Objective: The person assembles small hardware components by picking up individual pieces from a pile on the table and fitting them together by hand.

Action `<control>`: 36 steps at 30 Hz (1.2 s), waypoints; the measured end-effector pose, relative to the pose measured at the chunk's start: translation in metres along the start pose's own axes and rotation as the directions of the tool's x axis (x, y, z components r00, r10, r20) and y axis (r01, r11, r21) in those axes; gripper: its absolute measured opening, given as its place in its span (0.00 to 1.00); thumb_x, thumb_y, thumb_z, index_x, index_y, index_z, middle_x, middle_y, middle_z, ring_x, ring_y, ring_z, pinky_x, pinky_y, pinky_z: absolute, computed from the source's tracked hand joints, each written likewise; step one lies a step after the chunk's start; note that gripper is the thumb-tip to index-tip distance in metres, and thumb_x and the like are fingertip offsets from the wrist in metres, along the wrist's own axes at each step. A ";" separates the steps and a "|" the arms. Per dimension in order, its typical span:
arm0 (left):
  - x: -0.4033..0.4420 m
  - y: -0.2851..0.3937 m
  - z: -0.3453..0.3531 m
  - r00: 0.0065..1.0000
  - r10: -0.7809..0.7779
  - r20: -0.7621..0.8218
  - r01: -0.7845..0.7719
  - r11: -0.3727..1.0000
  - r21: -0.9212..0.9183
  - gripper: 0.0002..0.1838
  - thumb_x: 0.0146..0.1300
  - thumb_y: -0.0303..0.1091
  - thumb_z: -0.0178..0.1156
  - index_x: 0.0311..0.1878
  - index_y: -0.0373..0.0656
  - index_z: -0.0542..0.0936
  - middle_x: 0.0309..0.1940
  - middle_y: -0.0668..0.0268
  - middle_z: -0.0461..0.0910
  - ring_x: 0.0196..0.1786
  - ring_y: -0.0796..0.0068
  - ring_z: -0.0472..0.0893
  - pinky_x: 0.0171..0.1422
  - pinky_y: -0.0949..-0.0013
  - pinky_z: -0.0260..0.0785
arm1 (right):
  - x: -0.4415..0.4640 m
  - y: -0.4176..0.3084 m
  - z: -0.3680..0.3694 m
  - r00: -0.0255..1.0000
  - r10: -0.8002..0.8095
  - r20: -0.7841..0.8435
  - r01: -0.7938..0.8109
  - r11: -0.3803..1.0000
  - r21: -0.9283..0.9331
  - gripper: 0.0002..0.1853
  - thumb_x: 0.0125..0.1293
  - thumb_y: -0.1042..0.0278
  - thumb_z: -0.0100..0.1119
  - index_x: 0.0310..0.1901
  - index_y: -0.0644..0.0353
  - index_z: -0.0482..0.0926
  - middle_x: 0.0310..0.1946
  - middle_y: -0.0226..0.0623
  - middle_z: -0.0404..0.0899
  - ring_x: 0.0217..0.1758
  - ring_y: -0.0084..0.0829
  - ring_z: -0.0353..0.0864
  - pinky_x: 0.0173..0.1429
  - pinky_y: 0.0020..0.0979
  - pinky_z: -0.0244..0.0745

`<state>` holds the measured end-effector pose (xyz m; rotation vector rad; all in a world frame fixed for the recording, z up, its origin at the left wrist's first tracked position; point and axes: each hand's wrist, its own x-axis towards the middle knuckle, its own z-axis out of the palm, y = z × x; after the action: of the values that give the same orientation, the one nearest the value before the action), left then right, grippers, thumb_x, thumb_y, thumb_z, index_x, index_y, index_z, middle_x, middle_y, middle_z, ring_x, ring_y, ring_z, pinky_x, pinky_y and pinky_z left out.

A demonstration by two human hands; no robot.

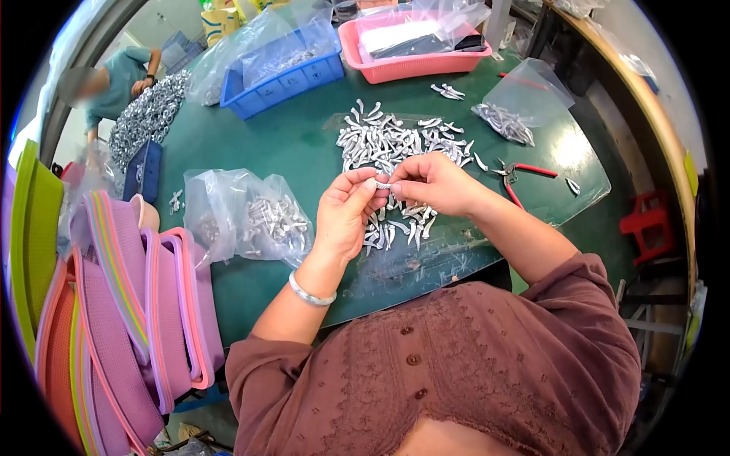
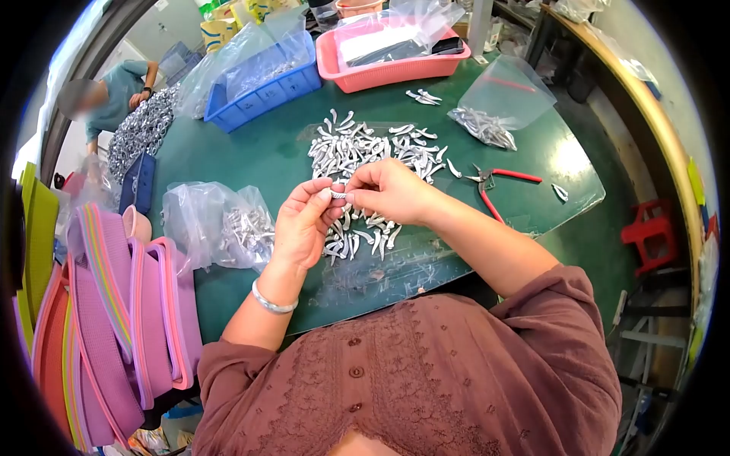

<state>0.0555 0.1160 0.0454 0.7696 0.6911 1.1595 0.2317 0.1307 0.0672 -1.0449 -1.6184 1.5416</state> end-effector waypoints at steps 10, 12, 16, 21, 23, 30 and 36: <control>-0.001 -0.010 -0.011 0.999 -0.002 -0.045 0.005 0.998 0.060 0.10 0.60 0.25 0.52 0.44 0.37 0.72 0.35 0.61 0.78 0.34 0.76 0.78 0.39 0.77 0.72 | 0.007 0.013 -0.002 0.995 -0.095 0.019 0.097 0.969 -0.229 0.07 0.53 0.69 0.57 0.30 0.64 0.77 0.18 0.30 0.73 0.22 0.17 0.68 0.27 0.23 0.65; -0.002 -0.010 -0.014 0.999 -0.014 -0.050 0.019 0.995 0.099 0.09 0.60 0.26 0.52 0.44 0.37 0.72 0.33 0.62 0.78 0.32 0.77 0.78 0.37 0.77 0.72 | 0.008 0.011 0.000 0.994 -0.109 0.029 0.113 0.959 -0.262 0.07 0.53 0.69 0.56 0.31 0.64 0.77 0.20 0.32 0.75 0.24 0.19 0.70 0.30 0.23 0.67; -0.001 -0.010 -0.019 0.998 -0.053 -0.026 0.056 0.990 0.127 0.09 0.61 0.27 0.51 0.43 0.38 0.73 0.29 0.64 0.77 0.30 0.78 0.77 0.35 0.78 0.70 | 0.011 0.010 0.000 0.995 -0.088 0.054 0.100 0.951 -0.292 0.07 0.52 0.70 0.56 0.31 0.64 0.77 0.22 0.33 0.75 0.25 0.20 0.71 0.31 0.24 0.68; -0.001 -0.009 -0.019 0.999 -0.051 -0.015 0.052 0.989 0.137 0.08 0.61 0.28 0.50 0.42 0.38 0.72 0.28 0.65 0.77 0.28 0.79 0.76 0.33 0.79 0.69 | 0.013 0.009 -0.001 0.994 -0.083 0.068 0.099 0.952 -0.288 0.07 0.53 0.70 0.56 0.31 0.64 0.77 0.21 0.32 0.75 0.25 0.20 0.71 0.31 0.24 0.67; -0.001 -0.008 -0.021 0.999 -0.047 -0.001 0.047 0.991 0.126 0.07 0.61 0.28 0.50 0.42 0.38 0.72 0.28 0.65 0.77 0.28 0.79 0.76 0.32 0.79 0.69 | 0.014 0.010 -0.001 0.996 -0.051 0.073 0.067 0.969 -0.239 0.07 0.53 0.71 0.56 0.31 0.64 0.77 0.20 0.30 0.75 0.24 0.19 0.70 0.31 0.23 0.67; -0.002 -0.004 -0.022 0.996 -0.086 0.019 0.087 0.996 -0.034 0.08 0.62 0.28 0.48 0.42 0.38 0.73 0.28 0.65 0.77 0.28 0.78 0.76 0.32 0.78 0.69 | 0.014 0.001 0.006 0.996 0.085 0.041 -0.086 0.995 0.040 0.07 0.59 0.70 0.52 0.30 0.65 0.75 0.20 0.27 0.73 0.23 0.15 0.70 0.27 0.19 0.66; -0.002 -0.005 -0.021 0.994 -0.102 -0.030 0.101 0.995 -0.021 0.07 0.62 0.28 0.49 0.42 0.39 0.73 0.27 0.65 0.77 0.27 0.78 0.76 0.31 0.79 0.68 | 0.030 -0.009 -0.012 0.998 -0.004 0.055 0.006 0.999 -0.040 0.07 0.58 0.70 0.53 0.32 0.65 0.75 0.21 0.26 0.73 0.24 0.15 0.69 0.29 0.19 0.66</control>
<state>0.0409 0.1163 0.0296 0.6937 0.7354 1.0858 0.2273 0.1625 0.0751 -1.0275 -1.6948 1.5529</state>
